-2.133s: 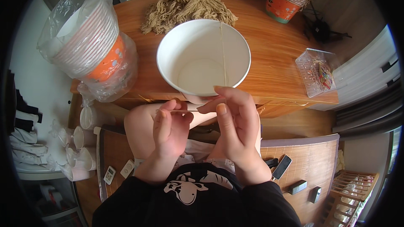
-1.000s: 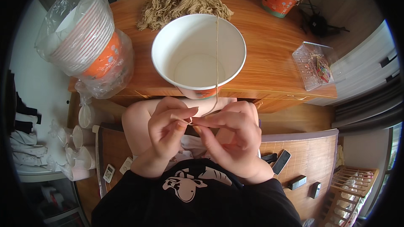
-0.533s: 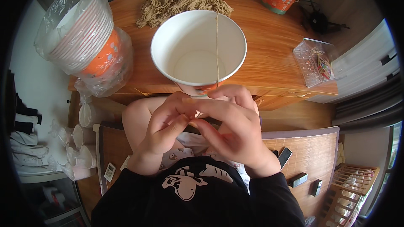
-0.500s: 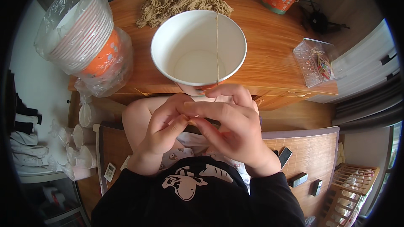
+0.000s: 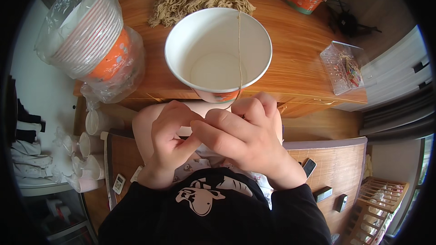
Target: Threading a thin brown string through pre-punched holes in paper buckets to create handles.
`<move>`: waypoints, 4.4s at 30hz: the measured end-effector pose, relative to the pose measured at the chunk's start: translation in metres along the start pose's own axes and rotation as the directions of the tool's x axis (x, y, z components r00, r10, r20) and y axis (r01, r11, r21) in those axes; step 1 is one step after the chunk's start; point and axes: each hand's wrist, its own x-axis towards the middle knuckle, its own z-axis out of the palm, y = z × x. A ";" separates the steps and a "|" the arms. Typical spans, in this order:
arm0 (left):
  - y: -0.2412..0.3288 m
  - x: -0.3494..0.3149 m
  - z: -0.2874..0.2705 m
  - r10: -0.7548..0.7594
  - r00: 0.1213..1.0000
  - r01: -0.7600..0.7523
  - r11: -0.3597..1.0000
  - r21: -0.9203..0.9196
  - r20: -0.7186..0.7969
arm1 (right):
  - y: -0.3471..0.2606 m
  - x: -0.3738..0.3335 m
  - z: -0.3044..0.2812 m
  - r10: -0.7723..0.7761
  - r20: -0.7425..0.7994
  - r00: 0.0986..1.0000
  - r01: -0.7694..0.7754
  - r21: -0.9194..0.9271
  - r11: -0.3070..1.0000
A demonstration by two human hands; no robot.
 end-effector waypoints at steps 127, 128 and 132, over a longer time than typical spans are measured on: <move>-0.035 0.001 0.008 -0.448 0.888 0.305 0.414 -0.858 0.100 | 0.005 0.000 0.031 0.026 -0.247 0.969 -0.072 -0.179 0.981; -0.037 0.001 0.008 -0.426 0.897 0.310 0.404 -0.861 0.123 | 0.005 0.000 0.031 0.025 -0.247 0.969 -0.071 -0.180 0.981; -0.040 0.003 0.004 -0.356 0.915 0.331 0.391 -0.859 0.190 | 0.004 0.002 0.030 0.041 -0.230 0.972 -0.071 -0.125 0.990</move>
